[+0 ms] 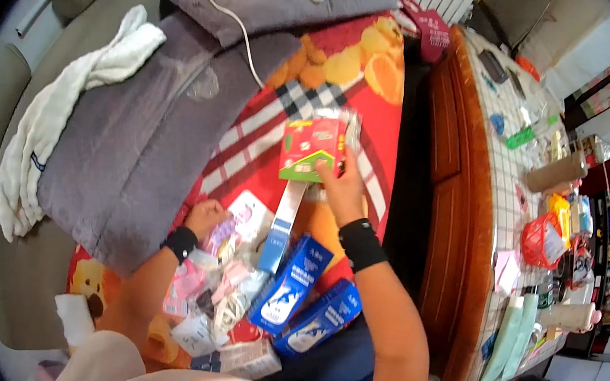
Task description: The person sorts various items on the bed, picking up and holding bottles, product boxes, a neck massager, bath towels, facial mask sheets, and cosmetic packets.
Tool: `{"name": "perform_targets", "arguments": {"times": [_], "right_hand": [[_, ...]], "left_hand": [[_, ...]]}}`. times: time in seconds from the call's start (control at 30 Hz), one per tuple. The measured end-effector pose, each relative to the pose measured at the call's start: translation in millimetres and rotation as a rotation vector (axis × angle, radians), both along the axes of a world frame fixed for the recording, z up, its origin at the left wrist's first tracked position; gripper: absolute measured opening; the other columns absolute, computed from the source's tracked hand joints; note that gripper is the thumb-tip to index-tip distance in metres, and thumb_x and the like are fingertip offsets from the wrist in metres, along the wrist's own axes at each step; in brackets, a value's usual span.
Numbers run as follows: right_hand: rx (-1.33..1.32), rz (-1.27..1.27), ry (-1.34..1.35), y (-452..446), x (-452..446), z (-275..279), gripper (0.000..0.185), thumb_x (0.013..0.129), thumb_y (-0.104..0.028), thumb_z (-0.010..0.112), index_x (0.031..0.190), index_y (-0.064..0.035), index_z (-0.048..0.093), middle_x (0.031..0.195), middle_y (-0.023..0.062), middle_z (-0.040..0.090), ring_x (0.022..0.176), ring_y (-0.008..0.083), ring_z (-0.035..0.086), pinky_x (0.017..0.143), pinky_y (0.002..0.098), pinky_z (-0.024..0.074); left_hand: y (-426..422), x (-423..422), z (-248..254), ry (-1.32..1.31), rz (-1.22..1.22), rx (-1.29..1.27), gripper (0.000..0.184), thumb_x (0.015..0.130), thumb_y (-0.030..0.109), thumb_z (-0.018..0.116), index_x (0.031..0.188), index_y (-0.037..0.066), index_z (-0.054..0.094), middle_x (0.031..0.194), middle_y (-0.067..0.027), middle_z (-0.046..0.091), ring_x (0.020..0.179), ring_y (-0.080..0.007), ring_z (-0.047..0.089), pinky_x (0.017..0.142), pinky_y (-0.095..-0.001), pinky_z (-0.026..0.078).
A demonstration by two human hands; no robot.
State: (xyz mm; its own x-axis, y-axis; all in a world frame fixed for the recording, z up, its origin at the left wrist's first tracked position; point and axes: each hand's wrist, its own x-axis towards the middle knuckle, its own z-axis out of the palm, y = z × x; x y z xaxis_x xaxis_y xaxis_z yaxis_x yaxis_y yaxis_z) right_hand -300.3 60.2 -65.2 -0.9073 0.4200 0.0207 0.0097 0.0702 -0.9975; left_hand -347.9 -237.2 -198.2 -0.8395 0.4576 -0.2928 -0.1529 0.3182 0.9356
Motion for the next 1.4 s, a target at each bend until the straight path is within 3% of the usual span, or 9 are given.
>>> {"name": "perform_targets", "arguments": {"times": [0.1,0.13,0.2,0.3,0.4,0.63,0.8,1.13,1.4], "right_hand": [[0.074,0.039,-0.009,-11.1,-47.1,-33.2,0.038,0.077,-0.012,0.059,0.108,0.0006,0.042,0.086,0.0092,0.057,0.068,0.0134,0.057,0.052,0.024,0.0499],[-0.164,0.085,-0.14,-22.2,-52.3,-17.1,0.039,0.077,-0.015,0.059,0.108,0.0013,0.042,0.088,0.0105,0.056,0.069,0.0151,0.057,0.052,0.026,0.0504],[-0.007,0.147,-0.249,-25.4,-68.7,-29.3,0.04,0.076,-0.017,0.059,0.108,0.0013,0.043,0.091,0.0147,0.055,0.078,0.0219,0.057,0.064,0.0317,0.0495],[0.82,0.004,0.027,-15.5,-67.1,-27.2,0.039,0.074,-0.018,0.058,0.105,0.001,0.047,0.094,0.0183,0.054,0.087,0.0302,0.053,0.077,0.0373,0.0434],[1.031,-0.266,0.053,18.5,-44.7,-22.5,0.044,0.066,-0.02,0.066,0.102,-0.0005,0.049,0.098,0.0173,0.052,0.093,0.0333,0.048,0.08,0.0404,0.0389],[0.474,-0.209,-0.414,54.4,-7.6,-72.7,0.082,0.063,-0.039,0.068,0.118,0.0117,0.034,0.111,0.0293,0.046,0.105,0.0361,0.047,0.088,0.0384,0.0377],[0.023,-0.018,-0.141,40.8,-15.9,-122.3,0.034,0.066,-0.013,0.066,0.097,-0.0001,0.057,0.087,0.0119,0.062,0.076,0.0198,0.059,0.069,0.0298,0.0457],[-0.408,-0.045,-0.116,38.7,54.4,-14.4,0.029,0.078,-0.008,0.055,0.107,-0.0021,0.051,0.094,0.0024,0.057,0.08,0.0088,0.053,0.072,0.0221,0.0423],[0.363,0.01,-0.272,46.9,78.4,-62.0,0.057,0.068,-0.008,0.058,0.12,0.0028,0.037,0.108,0.0185,0.052,0.102,0.0281,0.05,0.087,0.0325,0.038]], "left_hand": [[3.7,3.1,12.2,-0.058,0.034,-0.034,0.017,0.075,0.014,0.064,0.065,0.006,0.052,0.055,0.0053,0.046,0.049,-0.0027,0.039,0.044,-0.0204,0.032],[2.5,1.0,-4.3,-0.048,0.054,-0.012,0.017,0.075,0.014,0.064,0.064,0.006,0.052,0.055,0.0054,0.046,0.048,-0.0025,0.038,0.043,-0.0204,0.032],[3.1,1.3,-6.1,0.001,0.042,-0.014,0.016,0.075,0.012,0.063,0.065,0.006,0.052,0.054,0.0054,0.047,0.047,-0.0023,0.038,0.042,-0.0205,0.031],[3.7,2.2,-9.2,-0.111,0.066,0.071,0.013,0.076,0.008,0.061,0.066,0.006,0.052,0.055,0.0052,0.048,0.046,-0.0014,0.038,0.04,-0.0192,0.03],[6.9,4.3,8.8,-0.138,0.059,0.105,0.013,0.077,0.009,0.061,0.068,0.005,0.052,0.056,0.0046,0.049,0.047,-0.002,0.041,0.041,-0.0191,0.031],[2.7,-1.5,-9.5,-0.101,0.045,0.052,0.013,0.076,0.01,0.061,0.068,0.006,0.052,0.057,0.0034,0.05,0.048,-0.0039,0.042,0.042,-0.0217,0.033],[5.2,-4.2,-7.0,-0.019,0.075,-0.089,0.018,0.075,0.014,0.061,0.062,0.007,0.051,0.056,0.0022,0.049,0.051,-0.0055,0.042,0.048,-0.0231,0.037],[10.5,-2.9,5.5,-0.123,0.111,0.025,0.019,0.075,0.012,0.063,0.061,0.007,0.052,0.056,0.0043,0.048,0.05,-0.0033,0.039,0.046,-0.0198,0.033],[7.3,-9.2,-9.2,-0.156,0.119,0.157,0.022,0.076,0.011,0.063,0.059,0.009,0.049,0.057,0.0041,0.049,0.05,-0.0034,0.041,0.046,-0.0194,0.034]]}}
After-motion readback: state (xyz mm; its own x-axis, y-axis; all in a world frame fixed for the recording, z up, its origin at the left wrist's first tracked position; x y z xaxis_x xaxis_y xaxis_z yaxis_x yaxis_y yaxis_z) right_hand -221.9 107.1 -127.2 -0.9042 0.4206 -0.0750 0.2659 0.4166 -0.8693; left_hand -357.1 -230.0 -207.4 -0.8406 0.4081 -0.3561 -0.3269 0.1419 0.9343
